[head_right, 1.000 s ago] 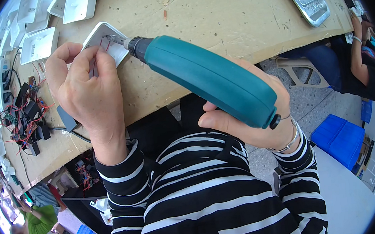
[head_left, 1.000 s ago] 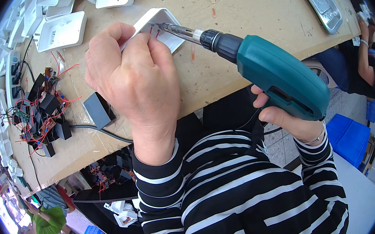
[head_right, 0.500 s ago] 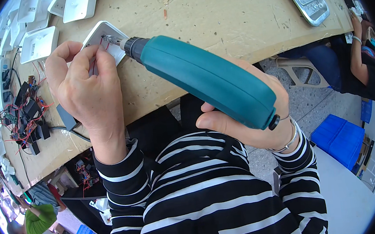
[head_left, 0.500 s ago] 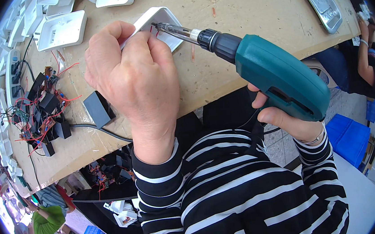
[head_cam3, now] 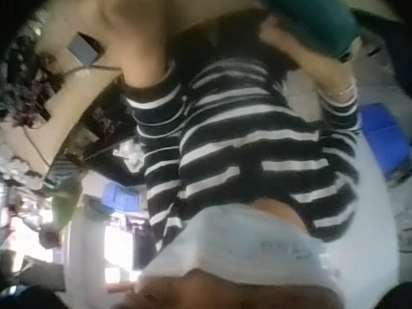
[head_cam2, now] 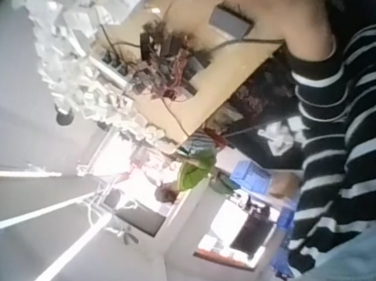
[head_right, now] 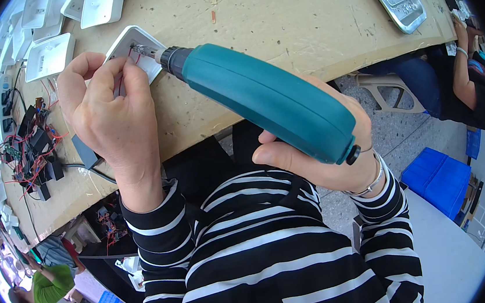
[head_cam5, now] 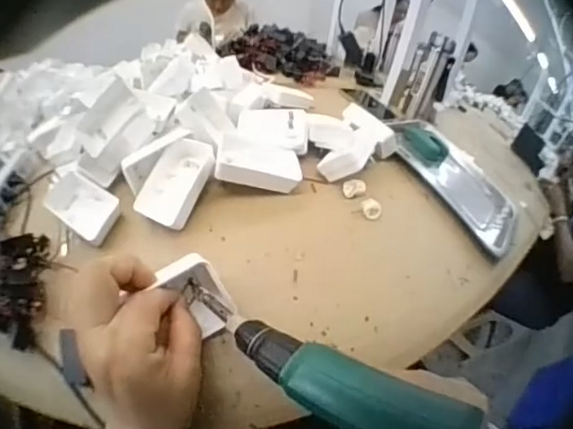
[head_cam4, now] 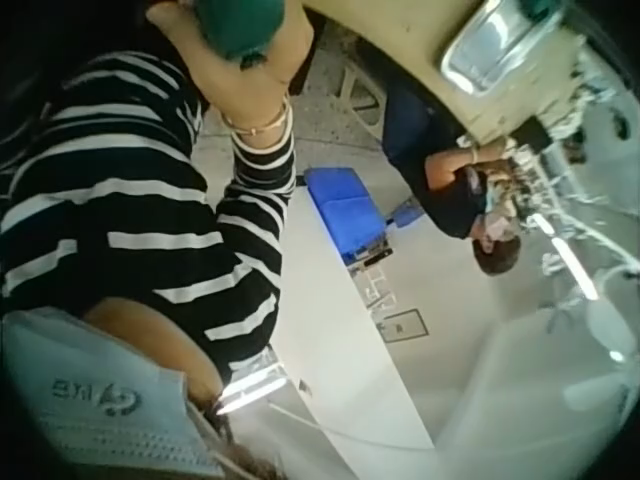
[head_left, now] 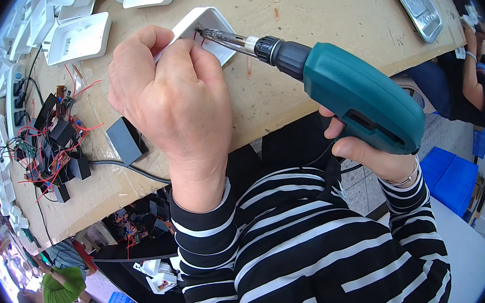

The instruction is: Soldering electronic components into white plastic housings using a handheld soldering gun at a manual workstation.

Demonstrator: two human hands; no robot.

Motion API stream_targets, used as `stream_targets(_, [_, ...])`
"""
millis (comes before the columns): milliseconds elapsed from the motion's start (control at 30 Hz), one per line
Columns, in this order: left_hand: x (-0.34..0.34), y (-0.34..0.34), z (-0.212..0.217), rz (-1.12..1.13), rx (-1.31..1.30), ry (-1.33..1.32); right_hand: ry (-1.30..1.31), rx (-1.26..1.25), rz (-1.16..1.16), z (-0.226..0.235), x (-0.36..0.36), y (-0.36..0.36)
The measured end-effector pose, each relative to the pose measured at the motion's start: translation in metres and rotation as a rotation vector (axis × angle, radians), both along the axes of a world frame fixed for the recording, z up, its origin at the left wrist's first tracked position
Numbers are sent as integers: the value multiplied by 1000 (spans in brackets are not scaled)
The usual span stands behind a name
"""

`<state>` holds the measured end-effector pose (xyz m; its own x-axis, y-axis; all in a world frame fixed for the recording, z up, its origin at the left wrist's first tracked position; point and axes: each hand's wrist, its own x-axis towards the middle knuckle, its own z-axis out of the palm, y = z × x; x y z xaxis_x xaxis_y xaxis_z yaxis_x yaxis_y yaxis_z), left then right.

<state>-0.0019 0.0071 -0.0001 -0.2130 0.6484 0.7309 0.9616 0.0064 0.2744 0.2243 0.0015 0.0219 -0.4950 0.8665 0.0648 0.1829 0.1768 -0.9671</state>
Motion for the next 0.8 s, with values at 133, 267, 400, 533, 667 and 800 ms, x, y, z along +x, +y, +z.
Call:
stream_targets(133, [0, 0, -1, 0, -2, -19, -3, -3, -14, 1, 0, 1])
stream_targets(267, [1, 0, -1, -3, -2, -22, -1, -5, -20, 0, 0, 1])
stream_targets(400, [2, 0, 1, 8, -8, -23, 6, -10, -32, 0, 3, -2])
stream_targets(533, [1, 0, 0, 10, -15, 5, 21, -103, -55, 2, 9, -5])
stream_targets(667, [1, 2, -5, 2, 18, -56, 34, -97, -42, 3, 15, -7])
stream_targets(800, [1, 1, -6, 3, 17, -51, -14, -67, 12, 4, 20, -7])
